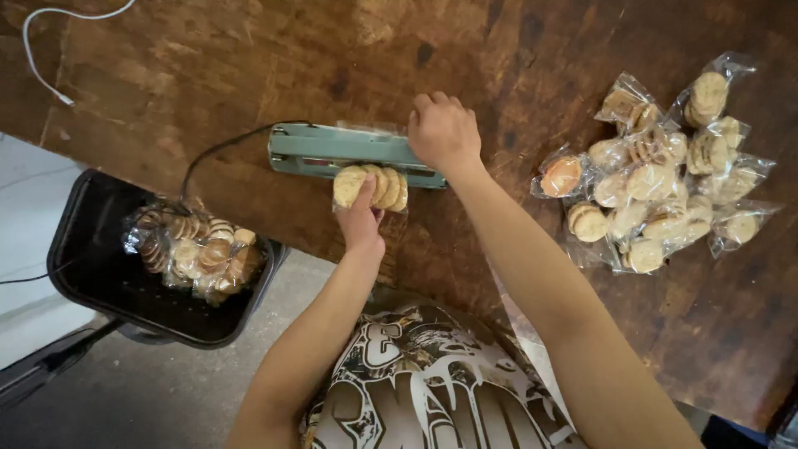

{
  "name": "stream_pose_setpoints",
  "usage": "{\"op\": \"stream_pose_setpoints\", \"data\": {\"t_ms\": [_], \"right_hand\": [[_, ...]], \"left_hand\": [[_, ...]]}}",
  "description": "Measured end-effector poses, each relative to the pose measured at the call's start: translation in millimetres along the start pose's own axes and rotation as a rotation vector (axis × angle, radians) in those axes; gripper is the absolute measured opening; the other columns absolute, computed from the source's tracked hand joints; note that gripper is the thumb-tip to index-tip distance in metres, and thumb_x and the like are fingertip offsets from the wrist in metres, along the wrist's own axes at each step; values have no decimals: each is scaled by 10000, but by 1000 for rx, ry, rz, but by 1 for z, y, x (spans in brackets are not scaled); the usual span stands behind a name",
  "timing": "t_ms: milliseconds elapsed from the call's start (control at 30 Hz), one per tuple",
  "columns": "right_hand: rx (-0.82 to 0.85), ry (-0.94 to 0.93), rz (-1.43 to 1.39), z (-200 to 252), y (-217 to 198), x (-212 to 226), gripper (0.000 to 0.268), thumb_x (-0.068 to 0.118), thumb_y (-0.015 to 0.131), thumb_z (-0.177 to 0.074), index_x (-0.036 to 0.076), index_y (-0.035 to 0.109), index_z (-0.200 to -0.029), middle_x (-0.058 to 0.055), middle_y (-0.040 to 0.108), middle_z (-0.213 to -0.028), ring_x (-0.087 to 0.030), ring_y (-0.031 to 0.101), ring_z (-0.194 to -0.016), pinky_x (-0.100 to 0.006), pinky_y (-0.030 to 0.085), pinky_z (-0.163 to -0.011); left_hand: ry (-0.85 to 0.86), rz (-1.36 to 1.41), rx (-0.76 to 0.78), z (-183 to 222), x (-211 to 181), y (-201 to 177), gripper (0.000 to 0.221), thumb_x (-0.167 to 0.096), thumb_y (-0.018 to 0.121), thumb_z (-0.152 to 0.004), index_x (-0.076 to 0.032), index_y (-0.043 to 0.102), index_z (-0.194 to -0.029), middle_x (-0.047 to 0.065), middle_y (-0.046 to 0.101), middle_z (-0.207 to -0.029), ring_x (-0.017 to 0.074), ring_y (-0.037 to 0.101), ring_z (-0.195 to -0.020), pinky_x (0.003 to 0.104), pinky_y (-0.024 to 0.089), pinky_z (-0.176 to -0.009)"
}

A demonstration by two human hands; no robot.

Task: The person places stacks of cookies into plastic bags, seals them using a heat sealer, and sets the finished packages on a wooden table. They also move some of the sealed bags into a black bin.

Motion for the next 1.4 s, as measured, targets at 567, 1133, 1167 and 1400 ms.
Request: {"op": "stream_pose_setpoints", "data": {"t_ms": [567,1133,1167,1400], "right_hand": [[-38,-38,-21,-1,-8,4,219,265,660,-924,74,702,-1022,-159,697,-1022,-382,658,-993,-545,506,-810],[-217,148,135,143,-7,-242,515,289,656,-1102,66,542,-1551,-168,642,-1289,-410,600,-1182,-552,454,-1011],[-261,110,93,155,1,-239,513,279,679,-1058,43,543,-1493,-210,610,-1337,-437,584,-1171,-549,462,-988],[-242,-77,-71,192,33,-153,418,251,721,-957,59,642,-1320,-186,652,-1308,-407,599,-1189,-541,443,-1070]], "left_hand": [[98,19,36,14,-10,4,517,-191,842,-792,-173,568,-1230,-31,656,-1136,103,613,-944,276,453,-673],[-26,-157,542,35,27,-99,517,-83,766,-815,-69,607,-1307,72,707,-1184,228,695,-1076,407,585,-924],[-43,-138,494,30,24,-125,516,-85,746,-811,-60,599,-1305,96,707,-1168,261,704,-1044,444,596,-892],[193,196,141,-45,-35,-323,354,-76,704,-952,-70,588,-1286,30,668,-1138,186,677,-1035,347,570,-916]]}}
Point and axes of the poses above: each hand's wrist, its own z-axis away from the middle knuckle, its own y-axis out of the palm, x = y × z, the point moved 1 cm from there along -z, towards the middle knuckle
